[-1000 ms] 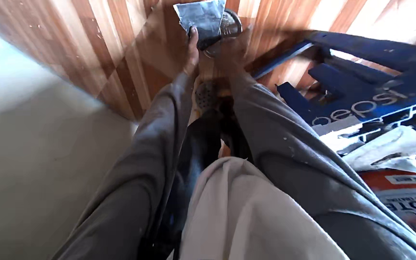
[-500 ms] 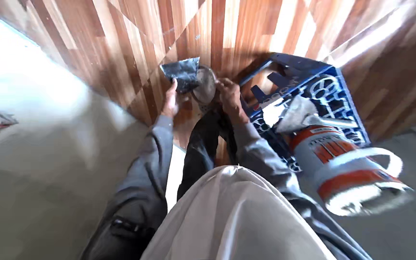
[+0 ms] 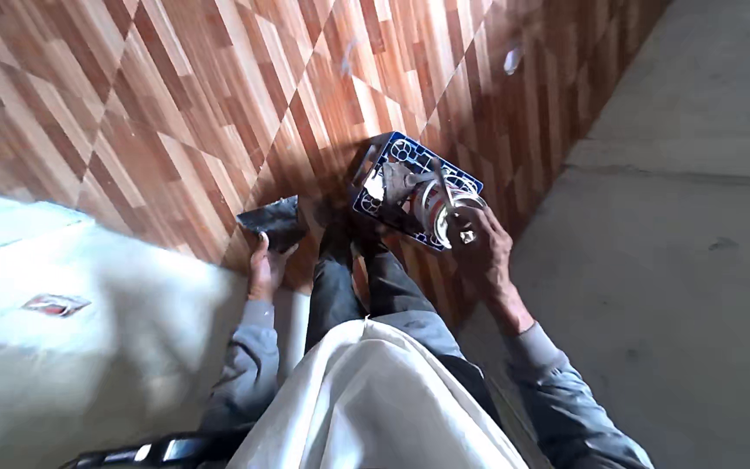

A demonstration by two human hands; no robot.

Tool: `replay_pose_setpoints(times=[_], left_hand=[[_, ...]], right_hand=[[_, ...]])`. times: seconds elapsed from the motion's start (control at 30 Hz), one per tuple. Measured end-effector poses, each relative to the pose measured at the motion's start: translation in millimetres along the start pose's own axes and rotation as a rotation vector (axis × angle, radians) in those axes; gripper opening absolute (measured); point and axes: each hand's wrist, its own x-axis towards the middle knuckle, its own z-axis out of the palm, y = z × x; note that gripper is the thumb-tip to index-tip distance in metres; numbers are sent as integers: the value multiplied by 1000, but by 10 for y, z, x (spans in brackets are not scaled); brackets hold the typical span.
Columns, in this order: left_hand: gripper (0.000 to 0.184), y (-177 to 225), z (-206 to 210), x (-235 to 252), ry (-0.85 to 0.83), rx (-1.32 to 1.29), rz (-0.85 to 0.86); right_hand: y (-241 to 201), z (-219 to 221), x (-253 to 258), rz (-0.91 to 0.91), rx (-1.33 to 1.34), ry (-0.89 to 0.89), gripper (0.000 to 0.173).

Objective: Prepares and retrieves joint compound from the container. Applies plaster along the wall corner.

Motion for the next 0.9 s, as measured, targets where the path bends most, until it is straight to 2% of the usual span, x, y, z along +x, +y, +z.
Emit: replay_pose_setpoints(times=[0.07, 0.17, 0.37, 0.6, 0.7, 0.8, 0.9], left_hand=[[45, 43, -58, -199, 155, 40, -80], [47, 62, -255, -391, 203, 45, -96], [49, 242, -332, -599, 233, 127, -85], [48, 258, -185, -587, 184, 178, -114], [46, 183, -122, -563, 185, 181, -130], [47, 133, -73, -587, 184, 193, -149], [46, 129, -7, -613, 170, 177, -156]], right_hand=[[279, -148, -203, -41, -178, 84, 18], [728, 28, -425, -46, -321, 142, 18], [1082, 696, -869, 93, -249, 41, 13], [1386, 1196, -1010, 179, -165, -109, 16], [1382, 1196, -992, 135, -121, -86, 17], [1285, 1045, -930, 183, -39, -83, 19], [1325, 819, -861, 213, -48, 75, 28]])
